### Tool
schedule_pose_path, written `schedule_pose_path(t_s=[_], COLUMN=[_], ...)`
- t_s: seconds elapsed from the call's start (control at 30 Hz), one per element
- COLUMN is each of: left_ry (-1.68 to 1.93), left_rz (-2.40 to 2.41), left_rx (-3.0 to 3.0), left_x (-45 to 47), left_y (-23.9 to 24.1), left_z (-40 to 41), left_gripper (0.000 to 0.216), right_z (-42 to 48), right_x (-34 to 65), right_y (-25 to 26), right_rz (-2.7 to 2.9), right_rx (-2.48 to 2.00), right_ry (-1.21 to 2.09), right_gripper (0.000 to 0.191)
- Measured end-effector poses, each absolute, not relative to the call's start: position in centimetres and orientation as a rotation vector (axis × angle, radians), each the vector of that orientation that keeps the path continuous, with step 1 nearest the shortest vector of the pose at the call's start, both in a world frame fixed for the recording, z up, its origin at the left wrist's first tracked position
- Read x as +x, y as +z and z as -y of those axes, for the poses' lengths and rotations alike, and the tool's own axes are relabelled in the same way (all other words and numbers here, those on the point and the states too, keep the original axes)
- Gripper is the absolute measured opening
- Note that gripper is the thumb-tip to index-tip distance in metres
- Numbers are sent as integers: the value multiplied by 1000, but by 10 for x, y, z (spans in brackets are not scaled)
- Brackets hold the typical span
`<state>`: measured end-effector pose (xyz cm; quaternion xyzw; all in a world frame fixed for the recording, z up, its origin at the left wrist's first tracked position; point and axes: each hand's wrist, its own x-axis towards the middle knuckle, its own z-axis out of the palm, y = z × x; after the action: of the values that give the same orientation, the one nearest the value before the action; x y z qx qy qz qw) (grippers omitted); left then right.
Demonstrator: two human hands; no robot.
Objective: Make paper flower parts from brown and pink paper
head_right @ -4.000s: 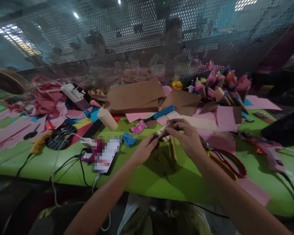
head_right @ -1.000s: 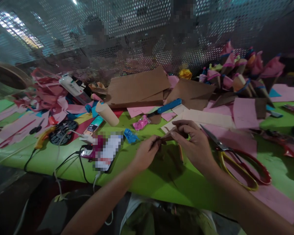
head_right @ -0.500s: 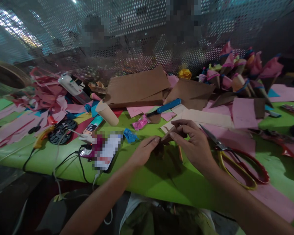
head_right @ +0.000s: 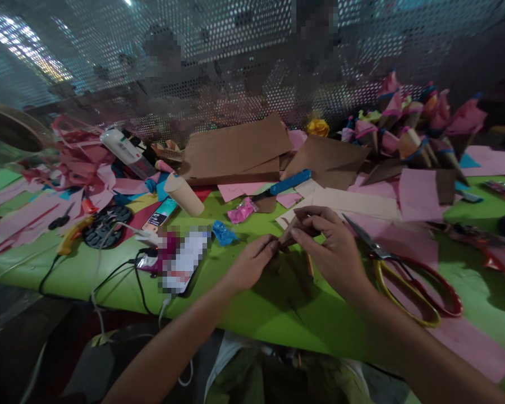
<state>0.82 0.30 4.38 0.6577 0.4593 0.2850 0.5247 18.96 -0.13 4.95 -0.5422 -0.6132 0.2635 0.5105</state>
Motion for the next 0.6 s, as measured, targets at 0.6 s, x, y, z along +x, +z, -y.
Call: schedule_pose_path(t_s=[0.6], left_ry=[579], left_rz=[-1244], left_rx=[1855], left_x=[11], left_y=[37], left_z=[-1], left_gripper=[19], right_z=[5], right_x=[193], right_y=[54], right_rz=[1473], right_rx=[-1380], right_ry=[600], right_gripper=[19])
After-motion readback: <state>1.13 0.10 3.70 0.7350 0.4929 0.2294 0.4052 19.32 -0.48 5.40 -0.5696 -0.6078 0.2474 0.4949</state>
